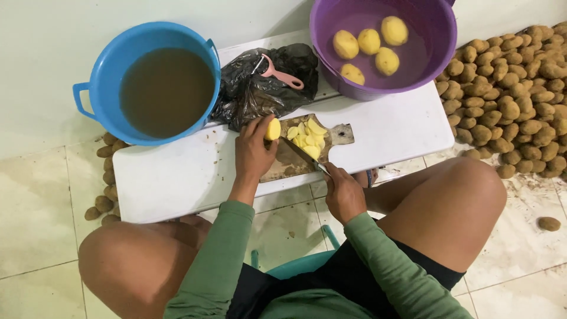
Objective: Peeling and slicing potatoes on a small wooden board while sitting on a stool.
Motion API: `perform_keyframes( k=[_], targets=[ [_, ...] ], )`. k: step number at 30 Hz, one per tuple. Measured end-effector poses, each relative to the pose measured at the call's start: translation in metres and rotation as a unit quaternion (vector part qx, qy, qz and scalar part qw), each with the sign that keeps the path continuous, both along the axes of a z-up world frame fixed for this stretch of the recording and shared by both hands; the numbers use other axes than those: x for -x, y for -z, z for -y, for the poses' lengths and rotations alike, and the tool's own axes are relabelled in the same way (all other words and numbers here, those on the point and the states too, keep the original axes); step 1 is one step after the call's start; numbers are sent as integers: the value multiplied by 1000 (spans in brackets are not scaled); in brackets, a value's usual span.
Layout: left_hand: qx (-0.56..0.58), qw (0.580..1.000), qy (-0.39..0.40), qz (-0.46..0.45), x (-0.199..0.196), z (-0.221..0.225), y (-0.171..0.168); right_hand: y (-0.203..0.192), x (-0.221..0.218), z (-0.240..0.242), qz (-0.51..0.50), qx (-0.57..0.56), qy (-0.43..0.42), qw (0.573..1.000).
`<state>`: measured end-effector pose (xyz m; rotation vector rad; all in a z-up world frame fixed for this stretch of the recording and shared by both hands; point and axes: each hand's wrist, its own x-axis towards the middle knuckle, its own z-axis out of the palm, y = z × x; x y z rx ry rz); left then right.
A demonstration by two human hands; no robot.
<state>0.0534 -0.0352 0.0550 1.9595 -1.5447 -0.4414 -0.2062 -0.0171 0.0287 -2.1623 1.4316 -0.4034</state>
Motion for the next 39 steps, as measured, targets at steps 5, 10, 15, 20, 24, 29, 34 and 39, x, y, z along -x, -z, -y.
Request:
perform_keyframes(
  k=[5, 10, 15, 20, 24, 29, 34, 39],
  targets=[
    [-10, 999, 7, 43, 1, -8, 7, -2, -7, 4, -9, 13, 9, 1000],
    [-20, 996, 23, 81, -3, -27, -8, 5, -9, 0, 9, 9, 14, 1000],
    [-72, 993, 31, 83, -10, -36, -7, -5, -20, -14, 41, -60, 35, 997],
    [-48, 991, 14, -124, -13, -48, 4, -21, -33, -16, 62, -111, 18, 992],
    [44, 984, 17, -172, -15, -52, 8, -42, -40, -2, 73, -141, 1, 987],
    [89, 980, 4, -175, -10, -50, -7, -55, -41, 22, 70, -124, -12, 990],
    [112, 990, 42, -79, -7, -47, 1, -71, -42, 32, 106, -85, -28, 990],
    [86, 985, 49, -141, -1, -58, -2, -45, -32, 24, 92, -96, 4, 991]
  ],
)
